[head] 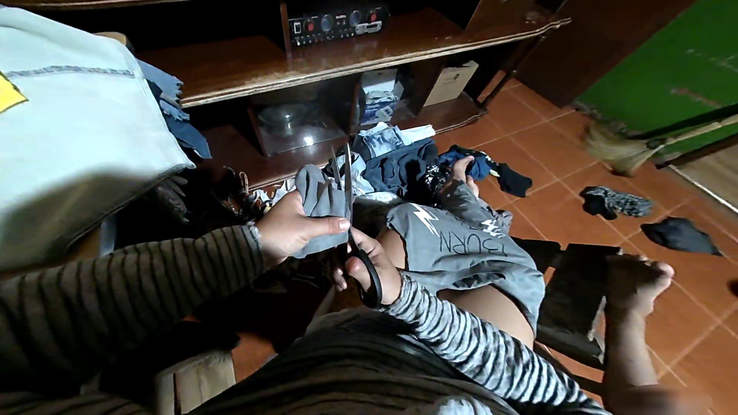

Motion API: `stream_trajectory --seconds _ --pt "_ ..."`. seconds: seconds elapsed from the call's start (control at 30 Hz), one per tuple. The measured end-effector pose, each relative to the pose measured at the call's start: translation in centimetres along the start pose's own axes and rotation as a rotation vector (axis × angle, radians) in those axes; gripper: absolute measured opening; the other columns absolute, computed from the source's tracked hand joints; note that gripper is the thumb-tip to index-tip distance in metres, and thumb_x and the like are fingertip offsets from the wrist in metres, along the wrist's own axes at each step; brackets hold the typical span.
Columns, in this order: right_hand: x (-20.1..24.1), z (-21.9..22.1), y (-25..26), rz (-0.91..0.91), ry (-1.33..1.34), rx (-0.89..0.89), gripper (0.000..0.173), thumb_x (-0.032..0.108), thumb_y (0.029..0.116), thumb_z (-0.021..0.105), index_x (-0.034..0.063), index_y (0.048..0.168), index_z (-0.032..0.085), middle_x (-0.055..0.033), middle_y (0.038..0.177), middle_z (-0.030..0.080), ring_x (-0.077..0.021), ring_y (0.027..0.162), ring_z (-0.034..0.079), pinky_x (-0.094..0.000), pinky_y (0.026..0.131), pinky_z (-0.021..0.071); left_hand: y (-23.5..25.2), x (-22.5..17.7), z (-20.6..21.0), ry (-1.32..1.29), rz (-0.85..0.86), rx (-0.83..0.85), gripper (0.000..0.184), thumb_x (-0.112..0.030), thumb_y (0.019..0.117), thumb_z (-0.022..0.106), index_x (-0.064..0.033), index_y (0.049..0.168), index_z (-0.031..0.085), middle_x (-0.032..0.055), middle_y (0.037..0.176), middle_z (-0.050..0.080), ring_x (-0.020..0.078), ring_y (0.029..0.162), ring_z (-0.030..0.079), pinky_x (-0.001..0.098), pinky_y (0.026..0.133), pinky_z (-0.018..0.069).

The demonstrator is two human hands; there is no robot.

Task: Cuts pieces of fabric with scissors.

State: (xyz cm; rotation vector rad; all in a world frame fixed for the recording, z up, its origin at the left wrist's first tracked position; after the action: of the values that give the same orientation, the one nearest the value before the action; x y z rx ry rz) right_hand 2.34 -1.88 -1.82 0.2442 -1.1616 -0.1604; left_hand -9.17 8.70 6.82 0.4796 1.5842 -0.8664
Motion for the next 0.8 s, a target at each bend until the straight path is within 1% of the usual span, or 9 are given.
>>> stream_trajectory --seconds 0.13,0.2,0.3,0.37,0.43,0.57,0.7,0.73,0.8 --pt "0.18 0.13 -0.21 0.03 0.022 -0.064 0.037 0.043 0.0927 0.074 0.0113 0.109 0.061 0.0081 0.067 0.063 -0.0041 0.051 0.059 -0.0235 0.048 0.0542 0.04 -0.25 -0.02 0.012 -0.015 0.003 0.04 0.006 0.0872 0.074 -0.0005 0.123 0.059 0.0111 0.099 0.075 0.0189 0.083 0.075 0.0325 0.078 0.064" --pt "0.21 0.21 -0.28 0.026 0.022 -0.063 0.036 0.04 0.0929 0.074 0.0104 0.108 0.062 0.0082 0.068 0.063 -0.0039 0.051 0.059 -0.0229 0.048 0.0537 0.01 -0.27 0.04 0.01 -0.016 0.001 0.04 0.006 0.0868 0.074 -0.0007 0.123 0.058 0.0113 0.097 0.075 0.019 0.081 0.075 0.0323 0.076 0.0642" --pt "-0.09 0.0 -0.11 -0.02 -0.017 -0.004 0.047 0.052 0.0919 0.071 0.011 0.111 0.059 0.0068 0.073 0.063 -0.0056 0.058 0.061 -0.026 0.055 0.0554 -0.13 -0.38 0.11 0.051 -0.007 -0.019 0.04 0.006 0.0852 0.076 -0.0018 0.121 0.06 0.007 0.099 0.075 0.0132 0.086 0.074 0.0286 0.08 0.0626" --pt "-0.11 -0.22 -0.05 -0.015 -0.084 0.041 0.066 0.065 0.0906 0.064 0.0089 0.123 0.052 0.0055 0.086 0.062 -0.0055 0.07 0.062 -0.0273 0.066 0.0569 -0.21 -0.42 0.14 0.062 0.004 -0.023 0.041 0.006 0.0836 0.078 -0.0022 0.12 0.062 0.0056 0.101 0.075 0.0113 0.091 0.073 0.0275 0.084 0.0615" --pt "-0.1 -0.35 0.08 -0.008 -0.099 0.052 0.074 0.07 0.0891 0.061 0.0075 0.128 0.05 0.0052 0.089 0.062 -0.0051 0.074 0.061 -0.0269 0.069 0.0563 -0.21 -0.15 0.19 0.064 0.013 0.0 0.041 0.006 0.0833 0.078 -0.0019 0.12 0.062 0.0057 0.101 0.075 0.0111 0.091 0.073 0.0276 0.085 0.0614" --pt "-0.33 -0.42 0.0 0.009 -0.055 0.029 0.066 0.067 0.0868 0.067 0.0117 0.121 0.054 0.0068 0.081 0.062 -0.006 0.066 0.061 -0.0274 0.062 0.0561 -0.16 0.11 0.11 0.065 0.021 0.033 0.039 0.004 0.0835 0.078 -0.0023 0.119 0.063 0.0056 0.098 0.075 0.0118 0.089 0.073 0.0283 0.084 0.0618" --pt "0.29 -0.25 -0.24 0.032 0.061 -0.086 0.04 0.052 0.0898 0.073 0.0153 0.103 0.062 0.007 0.064 0.062 -0.0062 0.047 0.059 -0.0255 0.043 0.0535 -0.15 0.04 0.19 0.054 0.008 0.048 0.041 0.006 0.0831 0.078 -0.0019 0.121 0.062 0.0058 0.101 0.075 0.0117 0.091 0.073 0.0281 0.085 0.0615" --pt "0.4 -0.39 -0.19 0.032 0.077 -0.097 0.038 0.05 0.0903 0.073 0.0157 0.102 0.063 0.0067 0.064 0.063 -0.0067 0.046 0.059 -0.026 0.043 0.054 -0.18 0.01 0.21 0.051 0.01 0.051 0.042 0.006 0.083 0.077 -0.002 0.121 0.062 0.006 0.101 0.075 0.0118 0.091 0.073 0.0282 0.085 0.0615" --pt "0.49 -0.74 0.0 0.003 0.068 -0.113 0.039 0.051 0.0902 0.073 0.0163 0.104 0.063 0.0062 0.067 0.065 -0.0077 0.051 0.062 -0.0278 0.048 0.0572 -0.13 0.01 0.12 0.101 0.048 0.043 0.044 0.006 0.0819 0.078 -0.0033 0.122 0.061 0.0044 0.101 0.075 0.0103 0.091 0.073 0.027 0.085 0.0614"
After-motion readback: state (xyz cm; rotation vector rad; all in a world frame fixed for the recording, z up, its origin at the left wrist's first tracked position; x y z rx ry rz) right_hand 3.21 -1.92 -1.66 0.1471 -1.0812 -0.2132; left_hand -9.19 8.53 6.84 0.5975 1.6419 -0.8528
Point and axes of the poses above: each hand's wrist, its own y-axis towards the middle knuckle, its own z-axis out of the palm, x = y × z, the point moved 3 cm from there along y, towards the middle knuckle
